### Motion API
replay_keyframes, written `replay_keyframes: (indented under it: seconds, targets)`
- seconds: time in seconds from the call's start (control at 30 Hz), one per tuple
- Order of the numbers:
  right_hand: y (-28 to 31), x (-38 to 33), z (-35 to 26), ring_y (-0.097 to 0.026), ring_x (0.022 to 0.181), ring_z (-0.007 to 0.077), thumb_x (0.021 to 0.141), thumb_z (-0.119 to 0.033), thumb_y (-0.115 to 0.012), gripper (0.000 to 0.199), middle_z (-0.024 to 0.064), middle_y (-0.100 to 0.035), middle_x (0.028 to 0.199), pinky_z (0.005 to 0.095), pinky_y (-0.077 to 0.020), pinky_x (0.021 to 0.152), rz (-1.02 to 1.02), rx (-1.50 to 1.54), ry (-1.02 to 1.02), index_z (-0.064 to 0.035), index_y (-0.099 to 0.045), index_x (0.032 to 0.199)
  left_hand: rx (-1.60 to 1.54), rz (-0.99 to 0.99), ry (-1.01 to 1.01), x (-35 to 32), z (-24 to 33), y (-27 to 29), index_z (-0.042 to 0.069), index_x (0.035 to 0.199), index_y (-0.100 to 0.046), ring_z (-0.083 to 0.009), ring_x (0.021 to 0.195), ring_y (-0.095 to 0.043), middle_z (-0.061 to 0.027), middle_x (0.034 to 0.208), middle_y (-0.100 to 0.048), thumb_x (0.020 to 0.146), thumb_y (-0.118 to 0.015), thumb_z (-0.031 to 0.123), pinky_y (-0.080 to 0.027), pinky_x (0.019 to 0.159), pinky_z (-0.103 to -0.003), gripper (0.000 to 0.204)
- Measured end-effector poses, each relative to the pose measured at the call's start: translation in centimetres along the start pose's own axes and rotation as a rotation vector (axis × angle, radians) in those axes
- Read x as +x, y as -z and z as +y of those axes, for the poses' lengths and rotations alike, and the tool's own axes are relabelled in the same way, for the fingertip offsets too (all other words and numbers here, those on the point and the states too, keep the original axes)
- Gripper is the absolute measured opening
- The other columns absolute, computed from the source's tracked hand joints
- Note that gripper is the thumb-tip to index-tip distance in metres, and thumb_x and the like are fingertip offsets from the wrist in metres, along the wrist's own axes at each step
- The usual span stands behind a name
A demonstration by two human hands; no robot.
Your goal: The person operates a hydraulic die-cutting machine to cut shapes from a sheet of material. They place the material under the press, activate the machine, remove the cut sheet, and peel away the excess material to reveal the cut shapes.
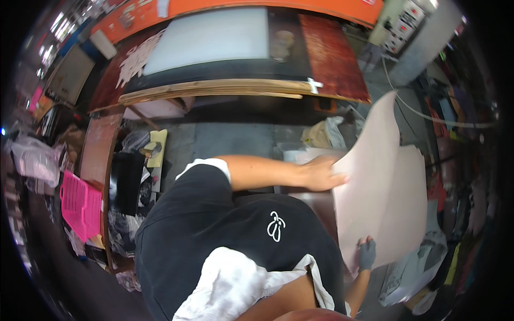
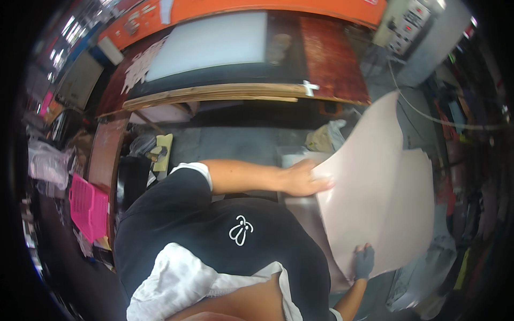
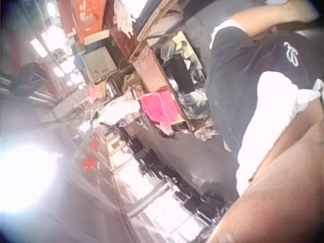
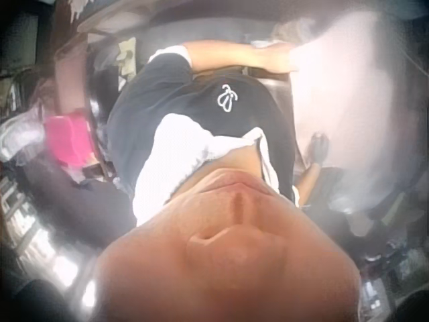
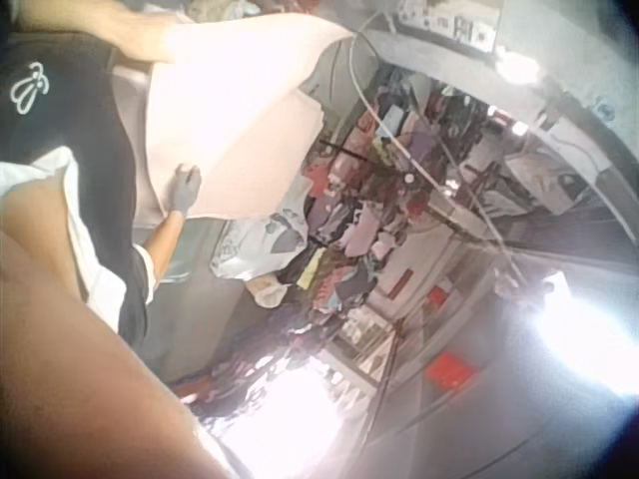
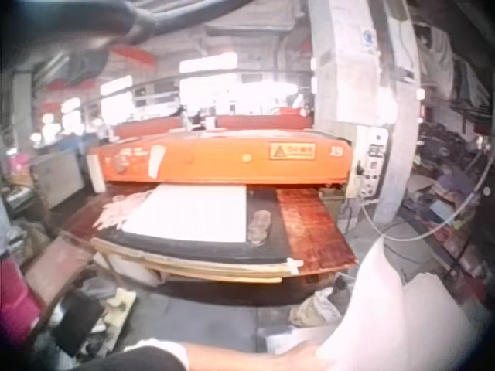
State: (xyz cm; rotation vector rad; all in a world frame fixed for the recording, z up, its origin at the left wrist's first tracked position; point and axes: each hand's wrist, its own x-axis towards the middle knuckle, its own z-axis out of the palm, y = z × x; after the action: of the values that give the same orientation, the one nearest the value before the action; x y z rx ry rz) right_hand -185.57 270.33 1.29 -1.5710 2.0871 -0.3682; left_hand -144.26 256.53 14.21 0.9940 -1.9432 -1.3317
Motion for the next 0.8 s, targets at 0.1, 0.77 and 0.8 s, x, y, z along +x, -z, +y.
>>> replay_keyframes:
  seconds: [0.1,0.77,0.8]
  targets:
    - [-7.0,-3.0,-7.0,-0.037,0.127,0.039,0.084,-0.043,-0.057,0.068,0.028,-0.043,0.132,0.0442,-0.0281,0.107,0.043,-0.287,0.256,0.004,-0.042,0.131,0.299,0.332,-0.352,-1.0,0.8,6.2,0.001,0.101,-0.057,-0.0397,0.085,-0.059,-0.0206,0.086,-0.063,0.086,-0.049,0.023,-0.045,0.074,-0.047,0.027]
    - [1.3,-1.3,-54.7,-0.057,0.1,0.0378,0.089,-0.044,-0.054,0.061,0.029,-0.056,0.112,0.0456,-0.0492,0.083,0.697,0.29,1.733,0.0105,-0.05,0.115,0.403,0.293,-1.154,-20.9,8.2,24.5,0.002,0.093,-0.057,-0.0291,0.065,-0.06,-0.0105,0.076,-0.061,0.074,-0.057,0.005,-0.046,0.052,-0.039,0.019]
    - [1.9,-2.1,-53.7,-0.058,0.1,0.0388,0.086,-0.044,-0.06,0.06,0.0311,-0.057,0.111,0.0466,-0.0505,0.081,0.746,0.264,1.809,0.0102,-0.052,0.112,0.353,0.312,-1.171,-21.7,8.4,24.3,0.002,0.099,-0.058,-0.0292,0.065,-0.06,-0.0108,0.077,-0.061,0.075,-0.059,0.004,-0.047,0.053,-0.039,0.024]
